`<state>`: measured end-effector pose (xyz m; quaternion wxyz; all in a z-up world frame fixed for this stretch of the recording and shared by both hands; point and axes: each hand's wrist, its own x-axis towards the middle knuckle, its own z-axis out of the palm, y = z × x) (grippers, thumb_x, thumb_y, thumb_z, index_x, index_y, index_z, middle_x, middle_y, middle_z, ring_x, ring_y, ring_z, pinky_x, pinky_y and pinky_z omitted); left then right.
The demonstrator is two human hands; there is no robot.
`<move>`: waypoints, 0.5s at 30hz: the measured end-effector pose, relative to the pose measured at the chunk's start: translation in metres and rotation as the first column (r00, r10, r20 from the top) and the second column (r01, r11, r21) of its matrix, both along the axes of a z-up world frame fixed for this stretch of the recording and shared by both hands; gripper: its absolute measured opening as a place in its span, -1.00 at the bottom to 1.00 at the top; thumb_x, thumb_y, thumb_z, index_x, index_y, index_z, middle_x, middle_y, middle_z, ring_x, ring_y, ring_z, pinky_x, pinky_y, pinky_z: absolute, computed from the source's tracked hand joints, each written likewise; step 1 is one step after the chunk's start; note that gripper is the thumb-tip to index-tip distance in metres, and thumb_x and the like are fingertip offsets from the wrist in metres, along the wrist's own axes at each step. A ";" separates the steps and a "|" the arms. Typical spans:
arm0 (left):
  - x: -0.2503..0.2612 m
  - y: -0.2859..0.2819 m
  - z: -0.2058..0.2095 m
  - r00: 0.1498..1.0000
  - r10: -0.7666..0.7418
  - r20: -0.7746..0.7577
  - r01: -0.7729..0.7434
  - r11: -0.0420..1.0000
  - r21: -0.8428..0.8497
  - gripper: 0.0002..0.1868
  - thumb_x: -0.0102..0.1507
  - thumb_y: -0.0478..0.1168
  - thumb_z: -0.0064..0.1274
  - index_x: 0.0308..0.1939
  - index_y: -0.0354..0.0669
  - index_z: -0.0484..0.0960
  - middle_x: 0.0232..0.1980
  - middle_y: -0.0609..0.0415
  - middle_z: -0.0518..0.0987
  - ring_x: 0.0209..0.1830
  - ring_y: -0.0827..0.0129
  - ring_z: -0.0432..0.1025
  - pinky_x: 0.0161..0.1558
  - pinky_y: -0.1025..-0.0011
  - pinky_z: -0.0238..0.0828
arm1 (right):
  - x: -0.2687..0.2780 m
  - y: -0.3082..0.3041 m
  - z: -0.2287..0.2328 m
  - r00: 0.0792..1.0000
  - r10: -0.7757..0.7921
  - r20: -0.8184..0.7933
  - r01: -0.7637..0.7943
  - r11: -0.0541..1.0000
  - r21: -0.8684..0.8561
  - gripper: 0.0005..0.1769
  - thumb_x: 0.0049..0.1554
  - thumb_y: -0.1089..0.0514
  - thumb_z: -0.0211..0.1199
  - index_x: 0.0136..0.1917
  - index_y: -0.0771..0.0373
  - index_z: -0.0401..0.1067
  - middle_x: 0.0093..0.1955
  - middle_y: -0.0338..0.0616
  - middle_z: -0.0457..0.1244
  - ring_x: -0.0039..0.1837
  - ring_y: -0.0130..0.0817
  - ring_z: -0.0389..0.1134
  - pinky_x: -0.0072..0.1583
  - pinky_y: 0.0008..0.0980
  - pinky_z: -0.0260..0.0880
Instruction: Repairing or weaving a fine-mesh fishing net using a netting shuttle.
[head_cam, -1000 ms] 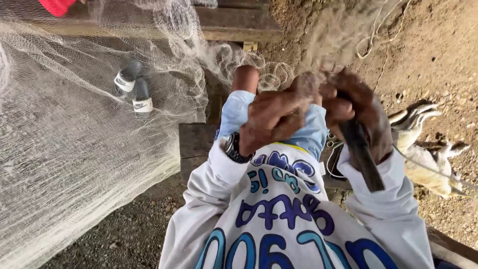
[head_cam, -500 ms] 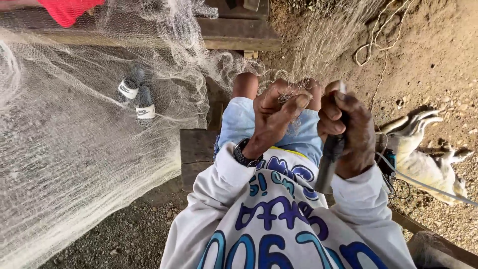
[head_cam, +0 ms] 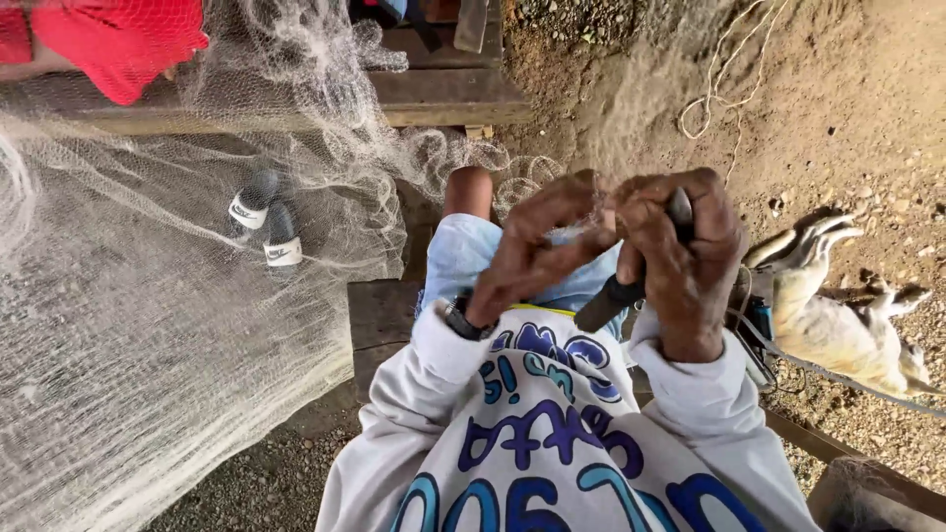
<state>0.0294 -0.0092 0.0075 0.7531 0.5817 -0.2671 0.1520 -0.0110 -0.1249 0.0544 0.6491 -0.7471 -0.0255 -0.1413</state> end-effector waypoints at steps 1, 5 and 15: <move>0.005 0.004 -0.015 0.974 -0.203 -0.101 0.197 0.978 -0.071 -0.82 0.17 -0.24 -0.06 -0.21 -0.27 0.45 -0.35 -0.08 0.44 -0.31 0.22 0.41 -0.25 0.38 0.34 | -0.003 -0.004 -0.004 1.000 -0.005 0.001 0.005 1.000 0.031 -0.91 0.11 0.28 0.04 -0.13 0.36 0.21 -0.33 0.00 0.20 -0.58 -0.60 0.14 -0.43 -0.62 0.24; 0.042 0.000 -0.047 0.708 -0.648 -0.280 0.552 0.756 -0.353 -0.40 0.31 0.15 -0.55 0.09 -0.28 0.30 -0.13 -0.09 0.39 -0.13 0.29 0.31 -0.07 0.35 0.30 | -0.015 -0.009 -0.009 0.999 -0.020 -0.035 0.026 0.985 0.173 -0.93 0.12 0.23 0.00 -0.14 0.28 0.21 -0.40 -0.10 0.20 -0.58 -0.64 0.10 -0.46 -0.67 0.24; 0.061 -0.060 0.019 0.434 -0.672 -0.600 0.547 0.726 -0.417 -0.20 -0.09 0.31 0.01 0.01 -0.22 0.42 -0.43 0.08 0.48 -0.54 0.42 0.35 -0.50 0.47 0.33 | -0.018 -0.017 -0.014 0.988 -0.111 0.105 0.118 0.991 -0.063 -0.93 0.20 0.18 -0.09 -0.13 0.19 0.11 -0.58 -0.35 0.02 -0.60 -0.62 -0.04 -0.53 -0.67 0.02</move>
